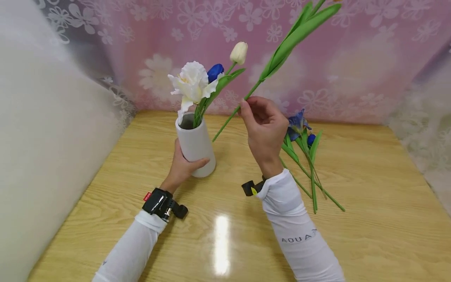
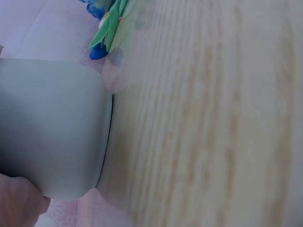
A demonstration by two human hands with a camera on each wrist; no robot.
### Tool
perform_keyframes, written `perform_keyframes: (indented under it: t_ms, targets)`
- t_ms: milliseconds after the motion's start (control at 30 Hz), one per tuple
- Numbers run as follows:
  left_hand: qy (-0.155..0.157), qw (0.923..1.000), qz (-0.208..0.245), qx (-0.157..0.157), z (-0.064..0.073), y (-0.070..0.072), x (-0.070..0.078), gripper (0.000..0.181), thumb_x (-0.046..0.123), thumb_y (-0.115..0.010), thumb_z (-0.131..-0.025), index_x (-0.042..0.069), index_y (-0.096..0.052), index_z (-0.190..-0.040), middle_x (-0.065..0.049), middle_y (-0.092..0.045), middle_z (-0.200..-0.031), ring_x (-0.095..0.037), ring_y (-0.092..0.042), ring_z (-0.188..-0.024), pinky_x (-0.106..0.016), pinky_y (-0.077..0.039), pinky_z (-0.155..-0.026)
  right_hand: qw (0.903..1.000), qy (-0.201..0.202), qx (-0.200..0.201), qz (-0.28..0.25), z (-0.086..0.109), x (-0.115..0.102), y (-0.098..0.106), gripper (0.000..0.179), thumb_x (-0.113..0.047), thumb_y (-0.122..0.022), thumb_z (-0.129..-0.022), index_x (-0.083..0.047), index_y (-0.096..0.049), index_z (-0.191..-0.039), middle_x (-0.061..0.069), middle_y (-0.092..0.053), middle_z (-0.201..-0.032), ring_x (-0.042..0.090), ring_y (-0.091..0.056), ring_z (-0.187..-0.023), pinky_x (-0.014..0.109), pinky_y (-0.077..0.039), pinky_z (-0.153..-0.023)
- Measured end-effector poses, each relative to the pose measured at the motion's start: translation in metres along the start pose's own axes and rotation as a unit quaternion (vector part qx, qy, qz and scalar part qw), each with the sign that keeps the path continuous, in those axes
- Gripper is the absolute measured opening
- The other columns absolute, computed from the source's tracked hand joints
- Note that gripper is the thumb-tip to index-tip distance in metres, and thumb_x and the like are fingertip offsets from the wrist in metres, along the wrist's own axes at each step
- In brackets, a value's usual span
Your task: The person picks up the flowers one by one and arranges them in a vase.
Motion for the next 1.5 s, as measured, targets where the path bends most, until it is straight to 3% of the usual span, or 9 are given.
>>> perform_keyframes:
  t_ms: [133, 300, 667, 867, 1033, 1500]
  targets:
    - [0.010, 0.9999, -0.004, 0.002, 0.003, -0.002, -0.002, 0.096, 0.003, -0.080, -0.074, 0.010, -0.016, -0.145, -0.013, -0.041, -0.131, -0.028, -0.045, -0.117, -0.045, -0.035, -0.098, 0.9986, 0.021, 0.035, -0.033, -0.006, -0.003, -0.011, 0.003, 0.009, -0.068, -0.082, 0.008, -0.067, -0.085, 0.015, -0.067, -0.076, 0.023, -0.066, -0.066, 0.032, -0.054, -0.065]
    - [0.006, 1.0000, -0.004, 0.006, 0.002, -0.002, -0.001, 0.095, 0.004, -0.081, -0.074, 0.010, -0.017, -0.144, -0.013, -0.042, -0.130, -0.028, -0.044, -0.116, -0.046, -0.035, -0.098, 0.9972, 0.029, 0.041, -0.055, -0.012, -0.003, -0.027, 0.007, 0.011, -0.066, -0.082, 0.006, -0.067, -0.087, 0.016, -0.067, -0.079, 0.025, -0.067, -0.069, 0.035, -0.055, -0.069]
    - [-0.005, 0.9999, -0.007, 0.008, -0.003, -0.001, 0.004, 0.094, 0.003, -0.080, -0.074, 0.009, -0.018, -0.144, -0.013, -0.042, -0.131, -0.028, -0.044, -0.118, -0.046, -0.034, -0.099, 0.9991, 0.010, -0.024, -0.034, -0.013, 0.005, -0.043, 0.008, 0.010, -0.066, -0.084, 0.009, -0.066, -0.091, 0.016, -0.067, -0.082, 0.023, -0.067, -0.074, 0.037, -0.055, -0.072]
    - [-0.004, 0.9999, -0.006, 0.008, -0.003, -0.001, 0.004, 0.094, 0.003, -0.080, -0.074, 0.010, -0.018, -0.144, -0.013, -0.042, -0.131, -0.028, -0.045, -0.117, -0.045, -0.035, -0.099, 0.9969, 0.007, -0.079, -0.003, -0.005, 0.008, -0.051, 0.009, 0.005, -0.066, -0.086, 0.012, -0.065, -0.092, 0.015, -0.068, -0.084, 0.024, -0.066, -0.075, 0.034, -0.054, -0.071]
    - [0.009, 0.9999, -0.006, 0.008, -0.002, -0.002, 0.001, 0.095, 0.006, -0.081, -0.074, 0.011, -0.017, -0.145, -0.011, -0.042, -0.132, -0.026, -0.044, -0.117, -0.043, -0.034, -0.100, 0.9896, -0.016, -0.130, 0.060, 0.002, 0.009, -0.055, 0.015, -0.005, -0.070, -0.087, 0.008, -0.069, -0.094, 0.012, -0.069, -0.087, 0.024, -0.066, -0.074, 0.030, -0.054, -0.067]
    - [0.006, 0.9999, -0.010, 0.005, 0.000, -0.002, 0.002, 0.093, 0.007, -0.080, -0.076, 0.012, -0.017, -0.144, -0.010, -0.040, -0.133, -0.026, -0.043, -0.118, -0.044, -0.034, -0.100, 0.9642, -0.074, -0.201, 0.157, 0.010, 0.010, -0.061, 0.017, -0.012, -0.069, -0.089, 0.003, -0.073, -0.097, 0.008, -0.071, -0.089, 0.011, -0.067, -0.077, 0.026, -0.054, -0.072]
Point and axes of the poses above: each hand's wrist, its own z-axis away from the middle knuckle, its own y-axis out of the back of the hand, x = y × z, the point moved 1 cm from there along -z, towards the middle knuckle
